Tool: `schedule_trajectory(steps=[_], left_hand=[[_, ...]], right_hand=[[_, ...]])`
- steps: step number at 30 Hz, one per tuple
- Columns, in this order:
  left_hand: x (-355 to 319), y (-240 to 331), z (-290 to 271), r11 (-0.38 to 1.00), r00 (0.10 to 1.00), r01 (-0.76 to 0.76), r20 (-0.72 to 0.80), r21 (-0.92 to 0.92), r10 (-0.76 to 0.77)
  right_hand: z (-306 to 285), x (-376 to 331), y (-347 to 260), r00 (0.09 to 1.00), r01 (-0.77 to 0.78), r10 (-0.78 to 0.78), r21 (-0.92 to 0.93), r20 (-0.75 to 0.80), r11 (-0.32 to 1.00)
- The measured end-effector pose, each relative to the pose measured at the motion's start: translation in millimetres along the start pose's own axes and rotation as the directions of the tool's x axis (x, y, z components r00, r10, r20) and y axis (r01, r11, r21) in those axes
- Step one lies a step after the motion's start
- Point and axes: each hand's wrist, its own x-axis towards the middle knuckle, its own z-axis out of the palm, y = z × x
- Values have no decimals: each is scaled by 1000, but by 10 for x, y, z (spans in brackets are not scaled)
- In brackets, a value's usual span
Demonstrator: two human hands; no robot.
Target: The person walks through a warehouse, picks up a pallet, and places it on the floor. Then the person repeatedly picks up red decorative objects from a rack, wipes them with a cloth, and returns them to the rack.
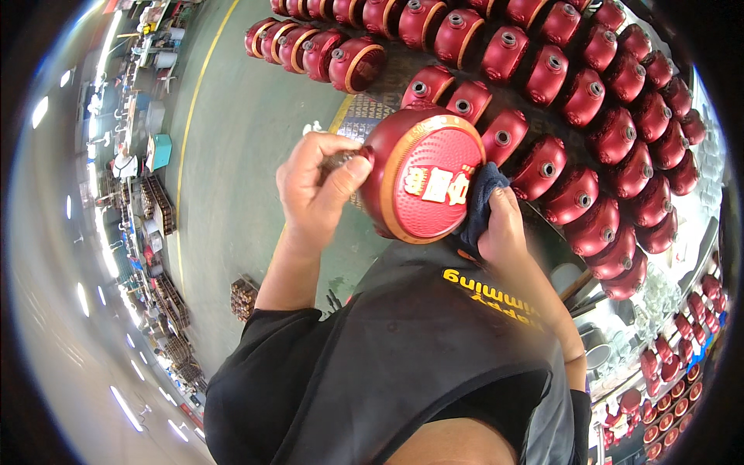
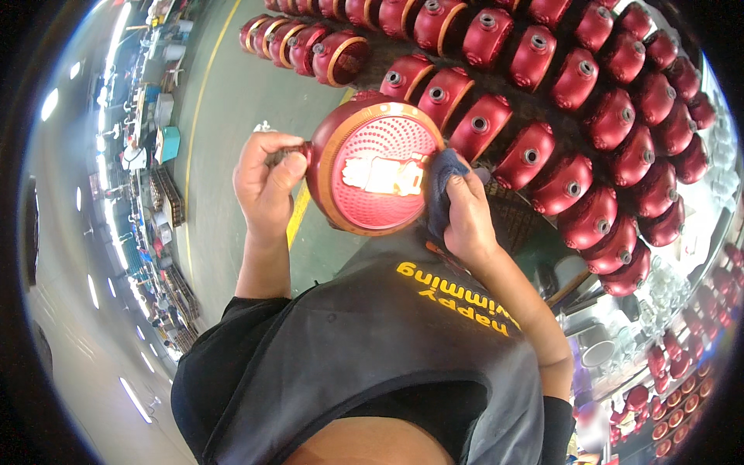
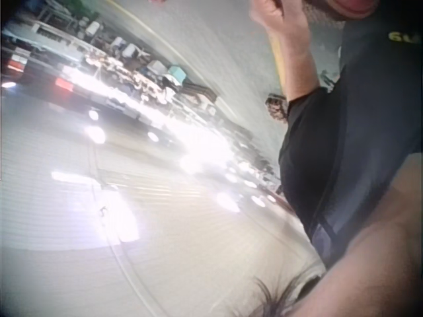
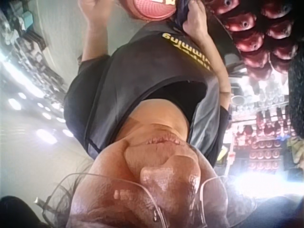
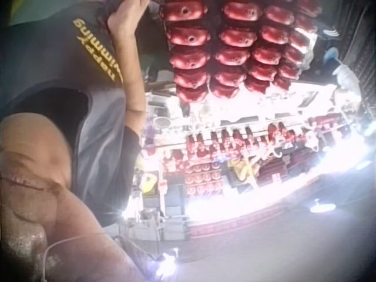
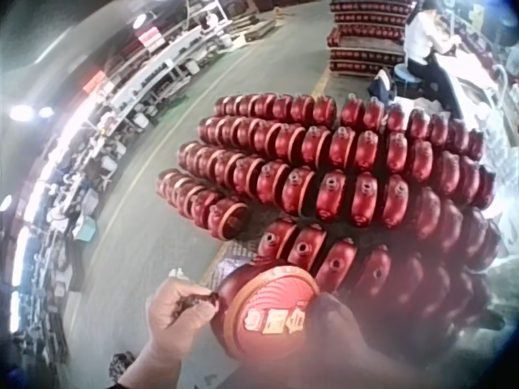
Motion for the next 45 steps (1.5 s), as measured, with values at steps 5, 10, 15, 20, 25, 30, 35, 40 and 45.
schedule_trajectory(steps=[5,10,15,20,25,30,35,40,45], left_hand=[[218,-169,-262,950,992,-20,-109,310,57],[687,-846,-262,820,980,-163,-4,549,198],[1092,-1623,-34,714,981,-181,69,676,183],[1247,-2113,150,690,991,-131,91,711,94],[1283,-2304,267,752,992,-121,99,648,75],[1247,-2229,310,736,995,-79,103,672,12],[1412,-1823,339,610,980,-167,201,774,14],[2253,-1397,929,766,919,-394,239,508,314],[3705,-1402,2301,722,799,-593,369,357,474]], right_hand=[[-272,-48,-44,962,-58,102,-177,252,982],[-541,-115,-89,952,-21,98,-257,290,966],[-684,-196,-131,980,-5,67,-315,185,949],[-808,-243,-197,995,11,19,-307,93,952],[-857,-297,-265,998,32,-16,-251,65,967],[-863,-346,-288,994,93,-78,-209,81,974],[-899,-388,-332,994,103,-95,-194,48,976],[-939,-455,-415,989,119,-94,-238,114,964],[-977,-721,-563,981,173,-145,-256,126,951]])
